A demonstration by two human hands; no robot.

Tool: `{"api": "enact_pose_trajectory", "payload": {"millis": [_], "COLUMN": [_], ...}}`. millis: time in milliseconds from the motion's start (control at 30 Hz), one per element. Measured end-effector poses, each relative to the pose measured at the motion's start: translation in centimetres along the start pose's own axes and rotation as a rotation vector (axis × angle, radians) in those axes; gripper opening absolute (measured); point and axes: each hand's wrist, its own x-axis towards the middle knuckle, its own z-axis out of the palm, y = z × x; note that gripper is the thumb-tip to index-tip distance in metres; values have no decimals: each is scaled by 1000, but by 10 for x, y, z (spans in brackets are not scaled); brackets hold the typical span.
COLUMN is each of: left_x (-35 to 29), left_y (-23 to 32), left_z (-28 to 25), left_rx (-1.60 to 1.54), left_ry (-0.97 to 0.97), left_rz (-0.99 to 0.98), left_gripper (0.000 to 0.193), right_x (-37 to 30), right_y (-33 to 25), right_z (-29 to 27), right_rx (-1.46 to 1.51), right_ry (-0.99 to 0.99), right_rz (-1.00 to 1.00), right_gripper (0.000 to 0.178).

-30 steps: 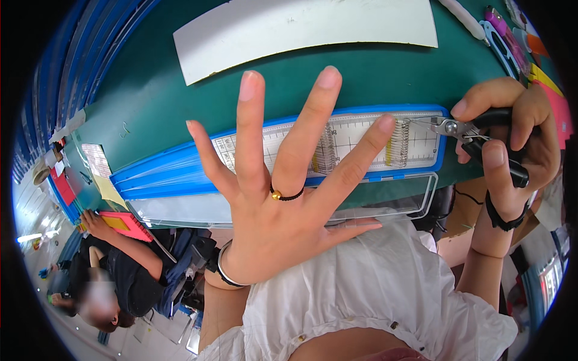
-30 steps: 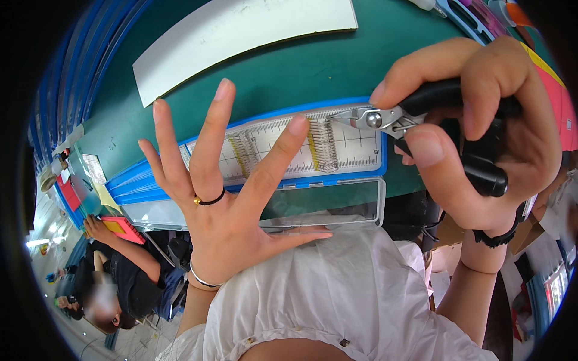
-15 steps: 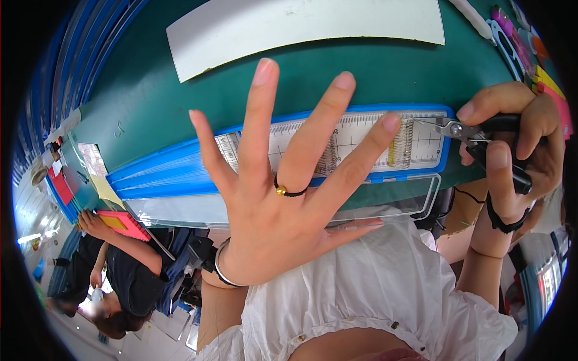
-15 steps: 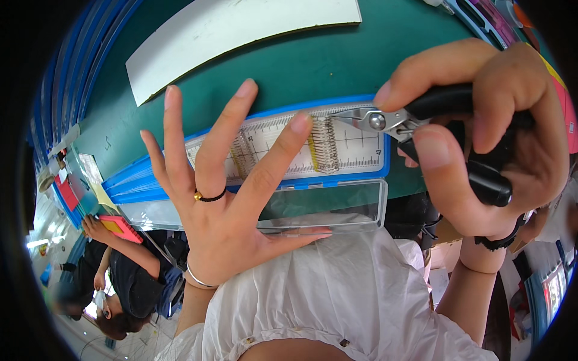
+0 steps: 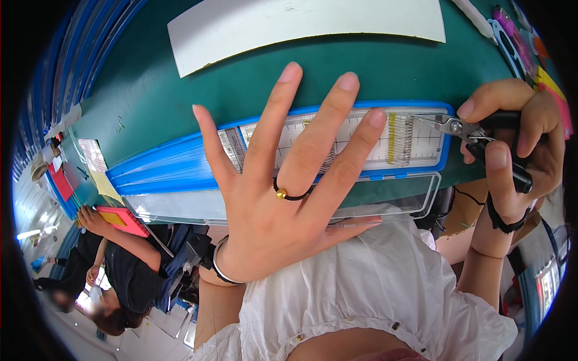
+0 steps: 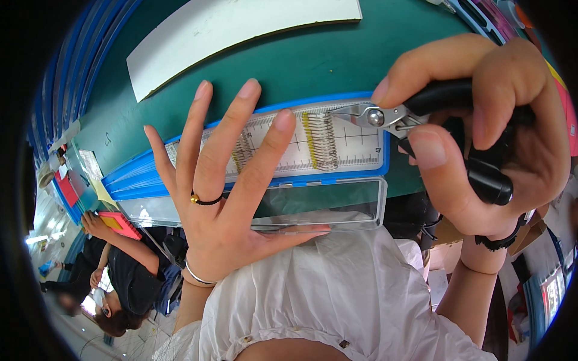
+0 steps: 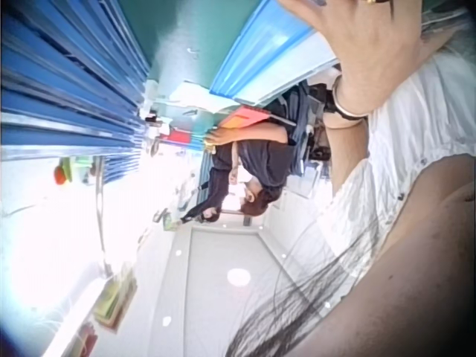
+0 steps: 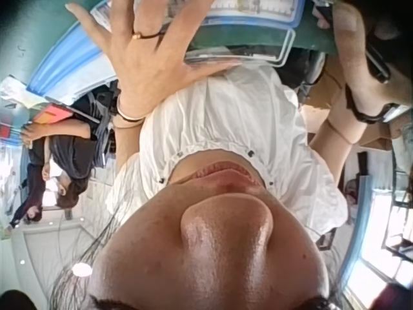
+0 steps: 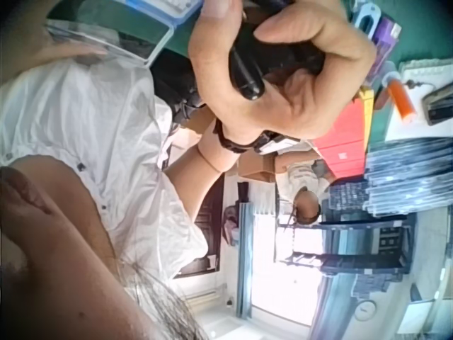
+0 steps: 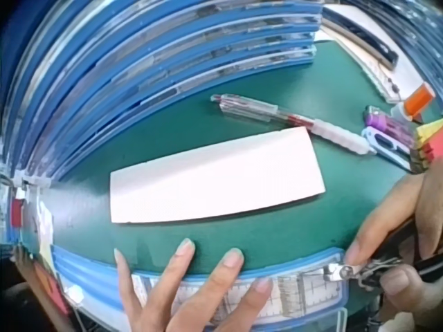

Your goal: The recorder is assembling small electronic components onto a blue plastic base using pliers and a glue stick.

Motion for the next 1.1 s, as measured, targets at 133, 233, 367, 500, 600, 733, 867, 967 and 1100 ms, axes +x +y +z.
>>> {"api": "enact_pose_trajectory", "payload": {"millis": [133, 233, 367, 500, 600, 733, 867, 967, 1100], "left_x": [1, 1, 2, 1, 1, 0, 1, 0, 1], "left_y": [0, 1, 2, 3, 3, 0, -1, -1, -2], "left_z": [-2, -1, -3, -1, -1, -1, -1, -2, -2], "left_rx": [-20, -26, -24, -23, -27, -27, -57, -58, -53], "left_ry": [-14, -5, -17, -7, 2, 7, 5, 2, -4], "left_rz": [6, 4, 0, -4, 0, 10, -2, 2, 3], "left_gripper": [91, 90, 90, 90, 90, 89, 89, 90, 90], "right_x": [0, 2, 4, 1, 2, 1, 10, 9, 11], "right_y": [1, -1, -2, -1, -3, -1, -4, -2, -1], "right_z": [-2, -1, 0, -2, 0, 0, 6, 7, 4], "right_rx": [-4, -24, -65, -37, -43, -53, -26, 6, -31], "right_ry": [-23, -37, -36, -7, 4, -13, -18, 1, -23], "right_rz": [3, -16, -28, -16, 0, 11, -68, -60, -78], "right_gripper": [29, 29, 29, 28, 27, 27, 26, 27, 29]}}
